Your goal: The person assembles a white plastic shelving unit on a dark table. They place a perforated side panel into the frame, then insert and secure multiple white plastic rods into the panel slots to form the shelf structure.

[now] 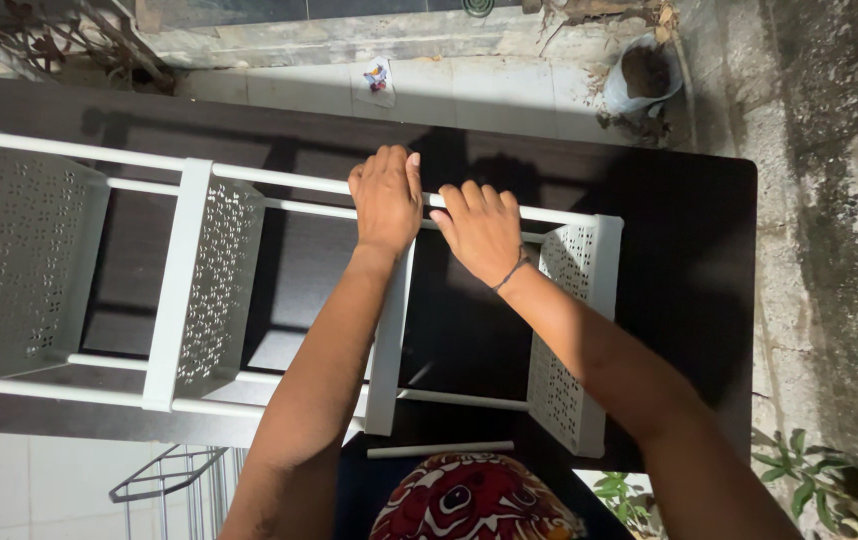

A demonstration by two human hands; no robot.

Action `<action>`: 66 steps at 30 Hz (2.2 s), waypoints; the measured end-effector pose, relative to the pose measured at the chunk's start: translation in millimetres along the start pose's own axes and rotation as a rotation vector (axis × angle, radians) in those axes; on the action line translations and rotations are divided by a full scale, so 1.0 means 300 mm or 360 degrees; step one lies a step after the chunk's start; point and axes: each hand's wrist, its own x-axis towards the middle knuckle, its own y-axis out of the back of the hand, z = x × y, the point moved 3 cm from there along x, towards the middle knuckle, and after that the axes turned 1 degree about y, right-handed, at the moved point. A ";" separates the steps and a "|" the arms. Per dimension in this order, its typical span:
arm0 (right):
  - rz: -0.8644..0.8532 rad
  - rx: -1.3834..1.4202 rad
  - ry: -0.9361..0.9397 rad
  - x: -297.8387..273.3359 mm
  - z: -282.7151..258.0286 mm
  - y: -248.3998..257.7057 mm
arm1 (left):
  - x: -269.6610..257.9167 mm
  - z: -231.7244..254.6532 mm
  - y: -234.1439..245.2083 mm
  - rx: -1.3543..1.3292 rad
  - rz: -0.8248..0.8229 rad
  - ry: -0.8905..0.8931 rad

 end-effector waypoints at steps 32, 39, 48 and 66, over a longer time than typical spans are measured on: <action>-0.1385 0.1355 -0.0523 0.130 0.254 -0.151 | 0.004 0.006 0.006 -0.0012 -0.0012 0.0011; -0.1014 0.0955 -0.0177 0.056 0.192 0.065 | 0.005 0.004 -0.003 -0.0015 0.0023 -0.0025; -0.0432 0.0631 -0.0115 -0.057 0.121 0.114 | 0.010 -0.017 -0.009 -0.0089 -0.0063 0.0021; -0.0189 0.0106 -0.0647 -0.401 0.345 0.272 | -0.201 0.316 -0.079 0.0024 -0.0224 -0.0799</action>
